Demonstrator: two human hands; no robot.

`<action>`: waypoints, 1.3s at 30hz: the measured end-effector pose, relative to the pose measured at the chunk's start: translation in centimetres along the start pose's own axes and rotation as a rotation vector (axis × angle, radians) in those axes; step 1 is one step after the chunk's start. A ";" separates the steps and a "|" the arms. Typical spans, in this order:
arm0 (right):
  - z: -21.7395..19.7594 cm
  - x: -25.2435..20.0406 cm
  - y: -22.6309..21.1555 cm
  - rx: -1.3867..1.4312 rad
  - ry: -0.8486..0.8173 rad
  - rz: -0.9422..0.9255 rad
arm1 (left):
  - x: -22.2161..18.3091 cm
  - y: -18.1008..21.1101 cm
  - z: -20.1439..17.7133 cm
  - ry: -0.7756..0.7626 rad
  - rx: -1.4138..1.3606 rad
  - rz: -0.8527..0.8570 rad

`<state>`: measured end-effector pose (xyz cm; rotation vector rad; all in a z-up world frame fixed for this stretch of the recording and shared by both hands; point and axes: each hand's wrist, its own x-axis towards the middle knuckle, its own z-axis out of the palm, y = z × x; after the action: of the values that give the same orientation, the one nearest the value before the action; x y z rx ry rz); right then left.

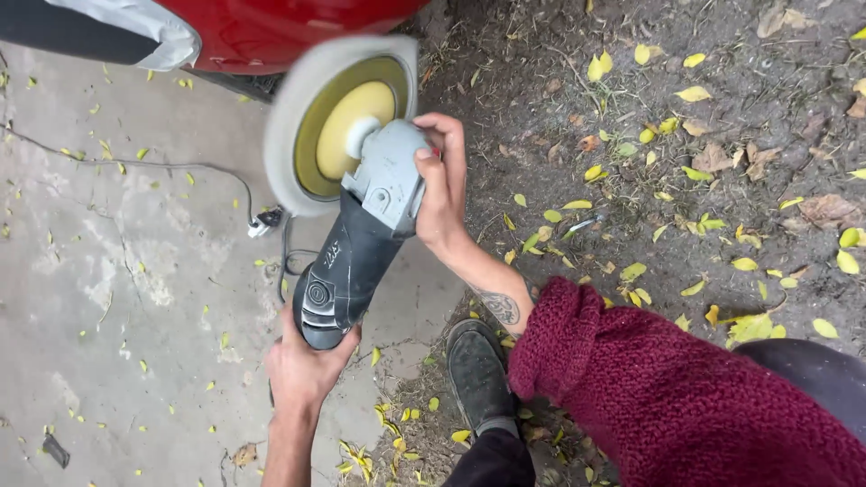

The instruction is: Polishing a red car using a power buffer and applying polishing compound with a brush.

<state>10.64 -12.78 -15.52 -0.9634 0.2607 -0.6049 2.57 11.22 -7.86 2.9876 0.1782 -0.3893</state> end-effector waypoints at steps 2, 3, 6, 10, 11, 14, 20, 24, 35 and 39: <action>0.9 -0.9 -1.9 -0.004 -0.035 -0.024 | -0.9 -0.7 0.0 0.067 -0.057 0.034; 1.3 -0.9 -3.0 -0.013 -0.067 -0.073 | -0.9 -0.8 0.0 0.143 -0.126 0.090; 3.5 -1.4 -7.8 -0.034 -0.180 -0.207 | -2.0 -2.3 -1.2 0.228 -0.274 0.142; 7.0 -0.6 -15.7 0.116 -0.350 -0.226 | -3.9 0.4 -4.2 0.281 -0.462 0.186; 7.0 -0.6 -16.4 0.101 -0.363 -0.260 | -4.0 0.4 -4.0 0.377 -0.461 0.244; 6.5 0.0 -18.1 0.046 -0.364 -0.318 | -3.3 1.4 -3.4 0.562 -0.579 0.462; 5.0 1.0 -20.1 -0.134 -0.296 -0.384 | -1.9 4.1 -2.9 0.586 -0.542 0.580; 4.3 1.5 -20.3 -0.247 -0.274 -0.420 | -2.2 5.1 -0.8 0.400 -0.645 0.516; 1.0 2.5 -19.3 -0.186 -0.236 -0.340 | -5.2 7.0 -1.0 0.353 -0.554 0.488; 2.9 5.6 -25.5 -0.090 -0.336 -0.444 | -6.6 11.6 -5.7 0.422 -0.550 0.538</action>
<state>7.19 -24.88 7.53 -1.2031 -0.2349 -0.8255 -0.80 -0.06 0.61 2.3929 -0.4084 0.3043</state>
